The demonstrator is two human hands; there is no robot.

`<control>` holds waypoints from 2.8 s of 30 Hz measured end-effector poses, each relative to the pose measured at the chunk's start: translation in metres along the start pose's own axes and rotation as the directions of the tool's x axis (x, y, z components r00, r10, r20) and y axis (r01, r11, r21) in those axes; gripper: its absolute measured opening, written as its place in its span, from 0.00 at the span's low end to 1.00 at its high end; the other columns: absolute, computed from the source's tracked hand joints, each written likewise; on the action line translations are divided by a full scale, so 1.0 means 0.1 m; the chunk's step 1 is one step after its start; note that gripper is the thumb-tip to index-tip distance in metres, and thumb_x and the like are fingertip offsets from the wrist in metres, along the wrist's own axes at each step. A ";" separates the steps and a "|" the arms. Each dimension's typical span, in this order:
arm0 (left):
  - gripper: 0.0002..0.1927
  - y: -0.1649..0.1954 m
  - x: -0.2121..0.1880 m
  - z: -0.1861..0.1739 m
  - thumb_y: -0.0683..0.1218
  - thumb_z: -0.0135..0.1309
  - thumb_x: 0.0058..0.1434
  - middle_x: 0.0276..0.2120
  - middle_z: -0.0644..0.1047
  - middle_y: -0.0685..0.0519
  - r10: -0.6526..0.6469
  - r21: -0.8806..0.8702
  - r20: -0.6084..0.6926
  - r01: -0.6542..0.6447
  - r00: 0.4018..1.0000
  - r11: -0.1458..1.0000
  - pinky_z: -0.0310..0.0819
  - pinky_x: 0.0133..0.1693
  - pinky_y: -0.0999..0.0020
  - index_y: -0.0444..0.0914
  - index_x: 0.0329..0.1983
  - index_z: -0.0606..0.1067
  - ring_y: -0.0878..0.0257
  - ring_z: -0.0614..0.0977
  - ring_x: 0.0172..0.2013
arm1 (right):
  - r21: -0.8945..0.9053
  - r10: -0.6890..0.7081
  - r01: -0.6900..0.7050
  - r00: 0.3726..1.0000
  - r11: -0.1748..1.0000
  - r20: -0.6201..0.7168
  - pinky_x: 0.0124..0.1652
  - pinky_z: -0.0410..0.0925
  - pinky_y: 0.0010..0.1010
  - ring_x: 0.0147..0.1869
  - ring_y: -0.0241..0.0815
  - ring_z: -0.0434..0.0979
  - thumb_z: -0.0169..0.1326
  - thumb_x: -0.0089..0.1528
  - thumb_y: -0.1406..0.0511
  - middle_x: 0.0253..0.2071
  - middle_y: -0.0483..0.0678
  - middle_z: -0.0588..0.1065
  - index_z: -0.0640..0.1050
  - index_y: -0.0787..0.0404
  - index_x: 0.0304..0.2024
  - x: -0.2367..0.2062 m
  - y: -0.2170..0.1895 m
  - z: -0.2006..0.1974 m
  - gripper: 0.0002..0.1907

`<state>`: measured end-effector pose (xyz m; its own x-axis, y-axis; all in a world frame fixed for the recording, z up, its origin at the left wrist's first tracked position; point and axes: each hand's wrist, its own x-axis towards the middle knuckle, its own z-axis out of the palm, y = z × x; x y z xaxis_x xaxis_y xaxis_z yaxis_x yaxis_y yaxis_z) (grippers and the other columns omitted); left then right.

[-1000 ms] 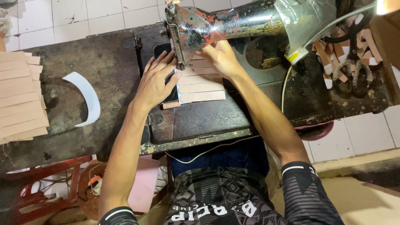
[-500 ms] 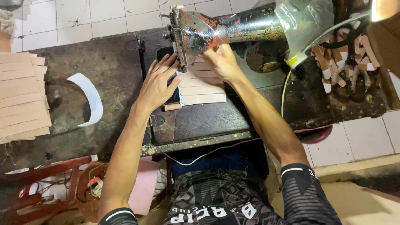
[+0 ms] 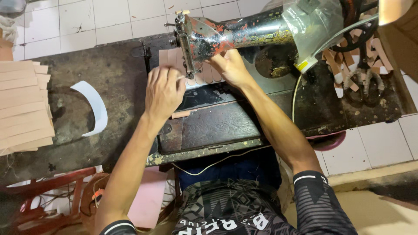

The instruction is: The person sews multiple beige rectangular material pieces together using a sewing machine, then stacks the sewn pieces. The person then sits on the floor and uses scissors to trim the edges of the stacked material.

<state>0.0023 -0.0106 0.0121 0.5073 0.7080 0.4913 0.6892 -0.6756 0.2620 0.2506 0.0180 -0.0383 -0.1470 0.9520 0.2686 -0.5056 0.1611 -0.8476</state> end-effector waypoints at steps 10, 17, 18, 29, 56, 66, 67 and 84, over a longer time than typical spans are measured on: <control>0.16 -0.26 0.08 0.02 0.43 0.51 0.69 0.60 0.76 0.40 0.104 -0.256 0.175 -0.057 0.979 0.965 0.62 0.64 0.50 0.34 0.58 0.78 0.46 0.72 0.65 | -0.192 0.039 -0.037 0.999 0.981 0.003 0.61 0.72 0.32 0.59 0.37 0.76 0.52 0.72 0.65 0.56 0.48 0.75 0.71 0.67 0.60 -0.02 -0.04 0.02 0.17; 0.13 -0.23 0.08 0.03 0.43 0.50 0.70 0.60 0.77 0.43 0.083 -0.237 0.146 -0.046 0.986 0.970 0.62 0.64 0.50 0.35 0.53 0.79 0.47 0.72 0.65 | -0.108 0.028 -0.027 1.000 0.994 0.014 0.58 0.71 0.30 0.56 0.35 0.75 0.52 0.72 0.67 0.54 0.46 0.75 0.72 0.66 0.58 -0.02 0.03 -0.03 0.14; 0.13 -0.23 0.08 0.04 0.43 0.50 0.70 0.60 0.76 0.42 0.086 -0.243 0.142 -0.049 0.986 0.969 0.62 0.64 0.50 0.34 0.53 0.79 0.46 0.72 0.65 | -0.114 0.025 -0.025 1.000 0.993 0.001 0.58 0.72 0.30 0.55 0.35 0.75 0.52 0.71 0.67 0.53 0.45 0.75 0.72 0.65 0.57 -0.03 0.03 -0.03 0.13; 0.10 -0.24 0.07 0.07 0.44 0.51 0.70 0.60 0.77 0.44 0.051 -0.218 0.117 -0.025 0.992 0.976 0.62 0.64 0.49 0.35 0.47 0.81 0.45 0.72 0.65 | -0.139 0.039 -0.037 0.999 0.990 0.015 0.58 0.70 0.33 0.57 0.38 0.74 0.49 0.73 0.68 0.56 0.49 0.75 0.72 0.69 0.59 -0.03 0.05 -0.07 0.14; 0.14 -0.37 0.27 -0.10 0.49 0.51 0.73 0.58 0.78 0.40 0.149 -0.182 0.329 -0.093 0.933 0.979 0.58 0.68 0.45 0.37 0.49 0.82 0.46 0.71 0.65 | 0.042 -0.013 0.010 0.997 0.999 0.072 0.71 0.68 0.46 0.68 0.47 0.74 0.47 0.75 0.68 0.64 0.54 0.73 0.70 0.71 0.64 0.03 0.02 -0.02 0.17; 0.22 0.04 -0.05 -0.13 0.51 0.57 0.66 0.61 0.74 0.45 0.010 0.003 0.145 -0.011 0.989 1.000 0.63 0.60 0.46 0.39 0.61 0.78 0.44 0.71 0.62 | 0.036 -0.007 0.004 0.997 0.999 0.074 0.68 0.70 0.41 0.64 0.42 0.76 0.49 0.74 0.66 0.61 0.52 0.73 0.69 0.68 0.62 -0.01 0.00 0.00 0.17; 0.22 0.11 -0.06 -0.14 0.52 0.57 0.66 0.60 0.74 0.45 -0.017 0.045 0.129 0.011 0.991 0.999 0.64 0.59 0.47 0.39 0.60 0.78 0.44 0.71 0.61 | 0.027 -0.001 0.000 0.998 1.000 0.063 0.68 0.70 0.41 0.64 0.42 0.76 0.49 0.74 0.66 0.61 0.52 0.74 0.70 0.69 0.62 0.00 0.02 -0.01 0.16; 0.25 0.13 0.01 -0.19 0.50 0.58 0.67 0.59 0.73 0.42 0.093 -0.073 0.110 -0.085 0.990 0.994 0.63 0.63 0.50 0.30 0.62 0.73 0.47 0.71 0.62 | -0.034 0.020 -0.019 0.998 0.999 0.052 0.67 0.70 0.43 0.64 0.44 0.77 0.48 0.74 0.63 0.61 0.52 0.74 0.69 0.68 0.62 0.02 0.02 -0.05 0.18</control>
<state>0.0017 -0.0227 0.0316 0.6228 0.6604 0.4195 0.6037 -0.7467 0.2791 0.2531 0.0213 -0.0420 -0.2017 0.9401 0.2749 -0.4736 0.1521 -0.8675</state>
